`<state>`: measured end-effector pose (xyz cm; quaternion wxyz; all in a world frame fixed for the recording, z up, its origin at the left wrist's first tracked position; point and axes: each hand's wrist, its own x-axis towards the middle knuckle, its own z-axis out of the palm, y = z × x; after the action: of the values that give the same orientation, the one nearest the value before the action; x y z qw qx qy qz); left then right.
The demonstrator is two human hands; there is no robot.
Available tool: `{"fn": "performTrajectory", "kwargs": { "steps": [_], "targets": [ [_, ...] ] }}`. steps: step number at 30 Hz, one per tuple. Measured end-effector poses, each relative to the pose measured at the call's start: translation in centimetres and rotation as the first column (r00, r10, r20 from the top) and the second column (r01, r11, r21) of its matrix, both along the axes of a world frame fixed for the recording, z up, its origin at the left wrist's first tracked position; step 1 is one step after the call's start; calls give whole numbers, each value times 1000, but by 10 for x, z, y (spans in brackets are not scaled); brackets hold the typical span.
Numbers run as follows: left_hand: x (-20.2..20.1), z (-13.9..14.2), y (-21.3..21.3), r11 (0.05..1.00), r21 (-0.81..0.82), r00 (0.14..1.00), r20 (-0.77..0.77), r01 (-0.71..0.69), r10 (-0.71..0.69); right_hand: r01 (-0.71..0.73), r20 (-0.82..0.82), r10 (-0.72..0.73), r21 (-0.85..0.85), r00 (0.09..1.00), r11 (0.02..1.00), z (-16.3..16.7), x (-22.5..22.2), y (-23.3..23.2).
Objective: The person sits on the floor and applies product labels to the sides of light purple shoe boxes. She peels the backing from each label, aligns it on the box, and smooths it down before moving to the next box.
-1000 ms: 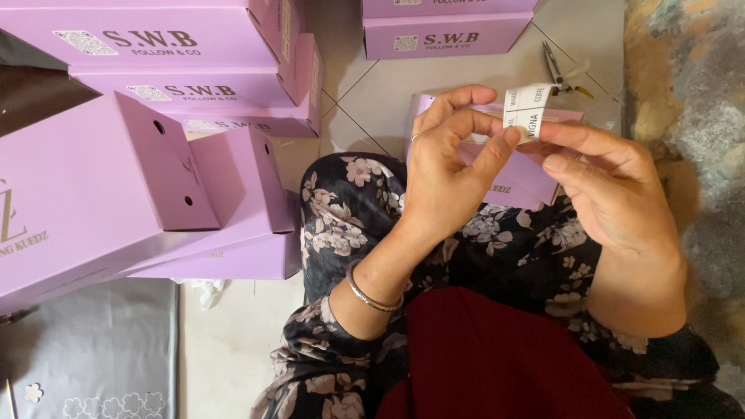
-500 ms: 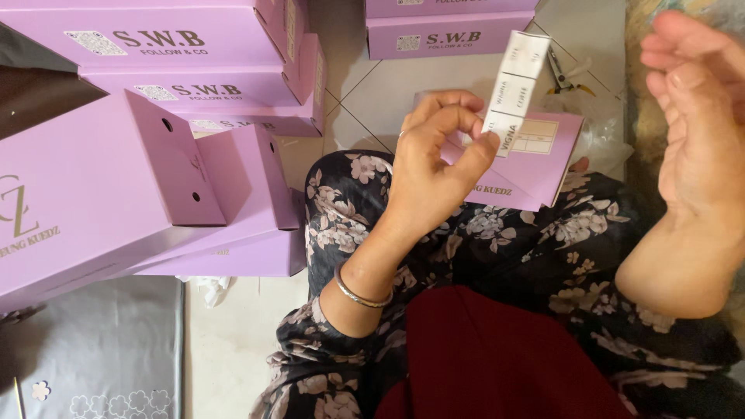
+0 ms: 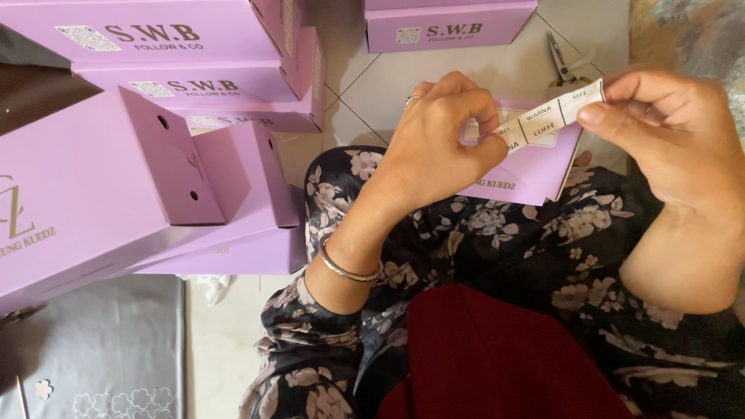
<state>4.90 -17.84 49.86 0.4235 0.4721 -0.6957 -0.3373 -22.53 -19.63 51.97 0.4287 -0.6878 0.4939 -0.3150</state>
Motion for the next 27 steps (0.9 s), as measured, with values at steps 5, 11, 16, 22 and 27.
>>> {"fn": "performTrajectory", "kwargs": {
  "steps": [5, 11, 16, 22, 27],
  "targets": [
    [0, 1, -8, 999, -1, 999, 16, -44, 44, 28, 164, -33, 30, 986, 999, -10, -2, 12],
    [-5, 5, -14, 995, -18, 990, 101, -98, 100, 105, 234, -103, 0, 967, 994, -26, 6, 30],
    [-11, 5, -21, 993, -27, 977, 178, -111, 114, 158, 270, -154, 7, 950, 987, -33, 5, 34],
    [-14, 5, -31, 994, 15, 966, 238, -111, 104, 222, 332, -190, -61, 924, 973, -44, 14, 41],
    [-12, 4, -31, 990, -105, 968, 226, -89, 111, 282, 287, -230, -155, 930, 947, -48, 25, 45]
  ]
}}
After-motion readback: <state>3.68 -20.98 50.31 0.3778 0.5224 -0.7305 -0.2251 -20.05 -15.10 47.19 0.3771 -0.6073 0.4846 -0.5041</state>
